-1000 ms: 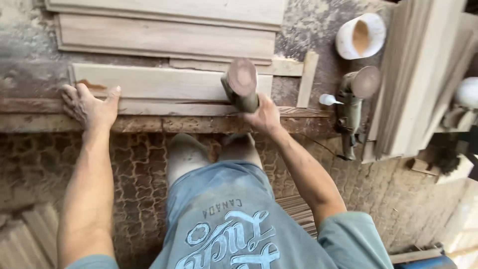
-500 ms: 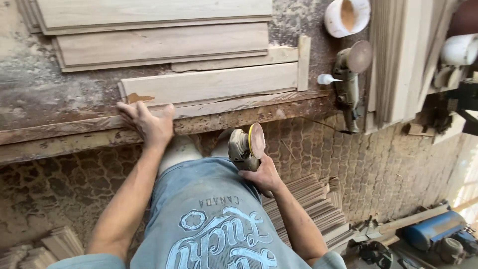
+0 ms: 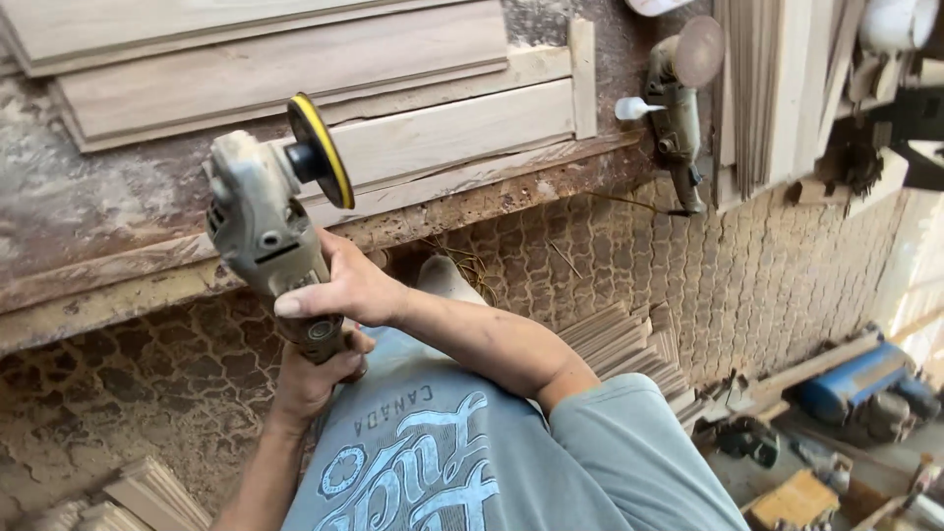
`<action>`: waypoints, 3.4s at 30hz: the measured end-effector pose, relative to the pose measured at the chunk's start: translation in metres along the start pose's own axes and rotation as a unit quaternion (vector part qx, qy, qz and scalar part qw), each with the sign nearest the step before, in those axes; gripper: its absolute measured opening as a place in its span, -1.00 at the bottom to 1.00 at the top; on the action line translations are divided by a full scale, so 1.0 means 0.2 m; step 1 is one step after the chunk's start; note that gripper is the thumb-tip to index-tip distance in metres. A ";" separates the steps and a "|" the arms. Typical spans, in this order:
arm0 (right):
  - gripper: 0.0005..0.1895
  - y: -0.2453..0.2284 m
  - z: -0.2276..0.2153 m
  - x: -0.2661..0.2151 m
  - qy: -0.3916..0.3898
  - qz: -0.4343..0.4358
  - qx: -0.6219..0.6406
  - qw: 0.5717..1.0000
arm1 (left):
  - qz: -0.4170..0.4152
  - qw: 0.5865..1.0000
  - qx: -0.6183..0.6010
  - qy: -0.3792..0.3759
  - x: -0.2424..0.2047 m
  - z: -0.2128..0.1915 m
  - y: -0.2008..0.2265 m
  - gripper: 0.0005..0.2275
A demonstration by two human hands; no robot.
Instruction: Applying glue to wood panels and sanding them with an orbital sander.
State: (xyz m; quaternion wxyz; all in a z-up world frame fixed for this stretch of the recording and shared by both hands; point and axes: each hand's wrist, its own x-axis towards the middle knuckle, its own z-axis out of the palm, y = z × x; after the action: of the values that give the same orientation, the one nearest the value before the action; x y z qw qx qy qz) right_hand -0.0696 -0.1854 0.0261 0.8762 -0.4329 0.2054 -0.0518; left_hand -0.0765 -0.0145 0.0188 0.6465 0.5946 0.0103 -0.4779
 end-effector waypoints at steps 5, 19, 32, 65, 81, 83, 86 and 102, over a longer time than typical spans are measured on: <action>-0.44 0.16 -0.01 -0.05 -0.010 0.081 0.101 0.992 | -0.028 0.996 -0.082 -0.001 -0.15 -0.02 -0.02 -0.71; -0.35 -0.21 -0.93 -0.24 0.035 0.224 0.111 0.968 | -0.063 0.906 0.413 0.071 0.16 0.64 -0.57 -0.26; -0.58 -0.04 -0.90 -0.12 0.170 0.224 0.043 0.959 | -0.114 0.932 0.306 0.156 0.25 0.73 -0.65 -0.46; -0.50 0.39 -0.63 -0.05 0.016 0.191 -0.104 0.976 | -0.123 0.937 0.206 0.254 0.06 0.41 -0.39 -0.43; -0.62 -0.06 -1.61 -0.50 0.235 0.092 0.088 0.964 | -0.094 0.938 0.333 0.020 0.40 1.15 -0.53 -0.41; -0.61 -0.03 -1.39 -0.42 0.217 0.107 0.067 0.968 | -0.086 0.940 0.327 0.043 0.31 1.01 -0.57 -0.42; -0.47 0.00 -1.00 -0.25 0.166 0.252 -0.232 0.925 | -0.039 0.924 0.354 0.140 0.19 0.78 -0.63 -0.47; -0.33 0.47 -0.32 0.11 -0.062 0.181 -0.228 0.955 | -0.116 0.931 0.169 0.303 0.04 0.22 -0.40 -0.53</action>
State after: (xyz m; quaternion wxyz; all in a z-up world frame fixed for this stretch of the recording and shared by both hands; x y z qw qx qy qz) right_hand -0.0830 -0.1805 -0.0892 0.7597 -0.5792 0.2317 0.1834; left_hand -0.1468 -0.0409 -0.0334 0.4425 0.8062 0.1934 -0.3418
